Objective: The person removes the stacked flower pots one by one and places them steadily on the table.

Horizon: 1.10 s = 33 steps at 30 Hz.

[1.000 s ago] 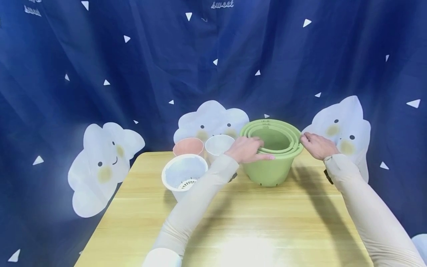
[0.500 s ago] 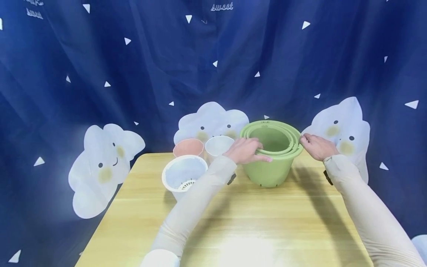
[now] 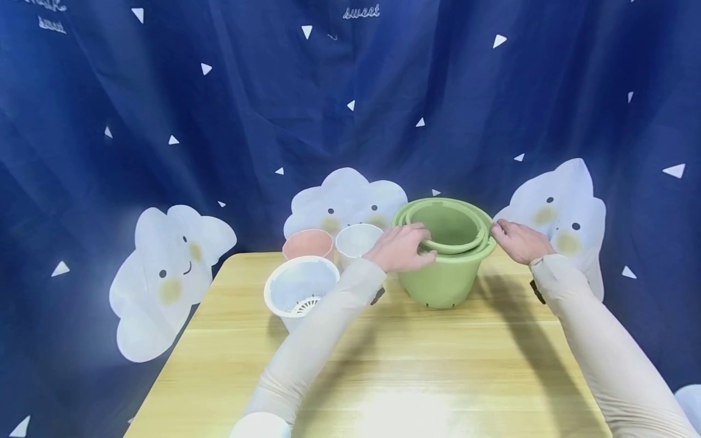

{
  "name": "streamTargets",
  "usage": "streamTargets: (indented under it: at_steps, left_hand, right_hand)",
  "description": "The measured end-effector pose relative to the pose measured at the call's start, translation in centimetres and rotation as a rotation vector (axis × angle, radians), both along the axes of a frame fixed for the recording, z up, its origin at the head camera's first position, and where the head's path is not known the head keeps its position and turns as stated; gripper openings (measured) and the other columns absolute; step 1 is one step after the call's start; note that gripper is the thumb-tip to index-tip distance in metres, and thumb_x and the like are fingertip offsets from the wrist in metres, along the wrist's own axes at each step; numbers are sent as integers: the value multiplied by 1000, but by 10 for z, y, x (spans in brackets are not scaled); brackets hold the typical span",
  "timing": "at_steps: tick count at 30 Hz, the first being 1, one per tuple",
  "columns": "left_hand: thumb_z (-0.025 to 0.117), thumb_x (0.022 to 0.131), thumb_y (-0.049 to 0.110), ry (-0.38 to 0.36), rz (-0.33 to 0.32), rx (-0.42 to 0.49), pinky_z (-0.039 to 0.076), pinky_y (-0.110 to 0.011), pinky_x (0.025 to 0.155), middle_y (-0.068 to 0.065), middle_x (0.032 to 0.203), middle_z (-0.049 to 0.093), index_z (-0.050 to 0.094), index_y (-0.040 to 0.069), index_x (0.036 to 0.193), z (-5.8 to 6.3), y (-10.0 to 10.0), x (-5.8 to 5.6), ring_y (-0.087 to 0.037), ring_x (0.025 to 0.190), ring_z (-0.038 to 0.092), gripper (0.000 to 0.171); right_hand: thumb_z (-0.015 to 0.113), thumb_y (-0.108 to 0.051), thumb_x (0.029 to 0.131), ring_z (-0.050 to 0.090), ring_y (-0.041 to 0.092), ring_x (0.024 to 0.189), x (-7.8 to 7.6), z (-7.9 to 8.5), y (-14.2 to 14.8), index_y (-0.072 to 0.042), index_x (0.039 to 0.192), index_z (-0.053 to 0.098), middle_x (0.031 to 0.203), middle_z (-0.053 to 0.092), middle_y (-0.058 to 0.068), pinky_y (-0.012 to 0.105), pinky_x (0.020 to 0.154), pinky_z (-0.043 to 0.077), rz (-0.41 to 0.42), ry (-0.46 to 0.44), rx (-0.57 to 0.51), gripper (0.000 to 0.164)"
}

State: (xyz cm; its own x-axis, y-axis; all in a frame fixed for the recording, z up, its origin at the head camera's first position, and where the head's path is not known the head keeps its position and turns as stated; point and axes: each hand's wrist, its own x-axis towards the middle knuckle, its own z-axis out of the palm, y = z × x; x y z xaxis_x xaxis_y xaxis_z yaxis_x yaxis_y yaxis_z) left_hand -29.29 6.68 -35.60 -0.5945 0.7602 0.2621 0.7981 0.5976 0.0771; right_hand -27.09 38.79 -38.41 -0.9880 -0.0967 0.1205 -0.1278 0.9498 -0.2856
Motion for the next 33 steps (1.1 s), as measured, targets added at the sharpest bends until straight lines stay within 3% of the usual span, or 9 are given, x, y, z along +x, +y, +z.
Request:
streamTargets:
  at_steps: [4,13,22,33]
  left_hand:
    - [59,95,34,1,-11,42,55,-25,73,3,111,67,71,15,113,0,-2,-2,-9,84,64,29]
    - [69,96,32,-25,9,79,58,-27,92,0,114,70,73,11,115,8,0,0,-14,103,70,28]
    - [73,97,32,28,8,97,58,-25,91,0,114,67,71,11,116,4,4,1,-12,101,69,28]
    - [73,96,36,101,-2,96,58,-24,90,1,111,68,71,11,115,0,4,1,-13,100,69,31]
  right_hand:
    - [14,-47,106,66,45,109,-1,0,0,-8,116,58,120,67,24,52,71,54,-7,-2,-2,60]
    - [13,-45,105,64,50,114,-1,1,0,-6,117,56,125,65,27,59,75,55,-3,-13,-1,60]
    - [12,-47,105,64,49,115,0,-1,-1,-6,119,57,126,66,27,59,78,55,-8,-10,-1,62]
    - [14,-47,106,66,45,109,0,-1,0,-8,114,57,119,67,24,54,70,53,-17,2,-10,58]
